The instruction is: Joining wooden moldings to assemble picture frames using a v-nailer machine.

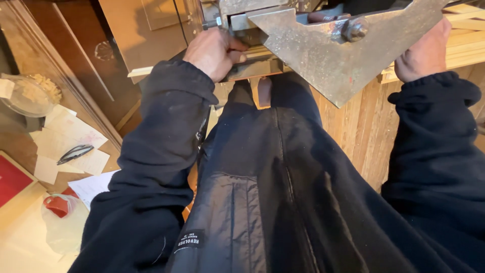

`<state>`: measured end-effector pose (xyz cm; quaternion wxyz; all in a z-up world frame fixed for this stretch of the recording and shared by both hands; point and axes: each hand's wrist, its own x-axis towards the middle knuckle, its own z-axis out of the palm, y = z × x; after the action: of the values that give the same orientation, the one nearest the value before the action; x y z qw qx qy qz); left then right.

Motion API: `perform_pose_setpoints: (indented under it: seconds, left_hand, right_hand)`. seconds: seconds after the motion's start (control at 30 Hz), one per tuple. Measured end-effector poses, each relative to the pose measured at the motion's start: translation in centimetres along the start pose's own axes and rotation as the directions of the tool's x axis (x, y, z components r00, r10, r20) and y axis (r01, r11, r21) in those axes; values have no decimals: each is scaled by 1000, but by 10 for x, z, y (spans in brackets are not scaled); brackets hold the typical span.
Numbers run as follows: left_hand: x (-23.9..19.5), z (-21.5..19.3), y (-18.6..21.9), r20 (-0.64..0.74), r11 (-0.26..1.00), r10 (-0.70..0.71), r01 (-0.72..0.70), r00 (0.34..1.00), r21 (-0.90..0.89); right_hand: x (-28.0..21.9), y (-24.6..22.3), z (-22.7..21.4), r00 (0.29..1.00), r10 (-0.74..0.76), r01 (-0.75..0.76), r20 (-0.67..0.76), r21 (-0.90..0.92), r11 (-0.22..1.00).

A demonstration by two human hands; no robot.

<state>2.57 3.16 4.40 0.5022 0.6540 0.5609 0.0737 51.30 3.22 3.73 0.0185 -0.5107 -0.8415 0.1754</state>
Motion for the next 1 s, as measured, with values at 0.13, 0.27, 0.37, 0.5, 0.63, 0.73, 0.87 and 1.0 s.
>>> perform_pose_setpoints:
  seconds: [0.13,0.27,0.37,0.5,0.63,0.73,0.87,1.0]
  left_hand:
    - [0,2,-2,1,1000,8,-8,1000,4]
    - [1,5,-7,-6,999,50,-50,999,19]
    - [5,8,-10,20,999,24,-23,1000,-33]
    - [3,9,-8,-23,994,105,-105,994,2]
    - [1,4,-5,5,999,41,-41,999,-22]
    - [3,9,-7,-19,994,109,-109,994,-7]
    - [6,14,-18,-8,988,153,-153,988,35]
    - [12,27,-13,-30,990,137,-137,990,-24]
  right_hand:
    - [5,-3,-3,997,-76,78,25,-68,995]
    - [12,-2,1,991,-119,125,61,-92,988]
    - [9,18,5,985,-141,148,95,-71,986]
    - [12,22,-3,977,-157,159,143,-9,987]
    - [37,2,-20,963,-189,187,190,27,982]
    - [51,-11,-19,941,-199,144,275,208,967]
    - [64,9,7,924,-134,19,357,309,951]
    - [58,32,8,895,-113,35,431,184,982]
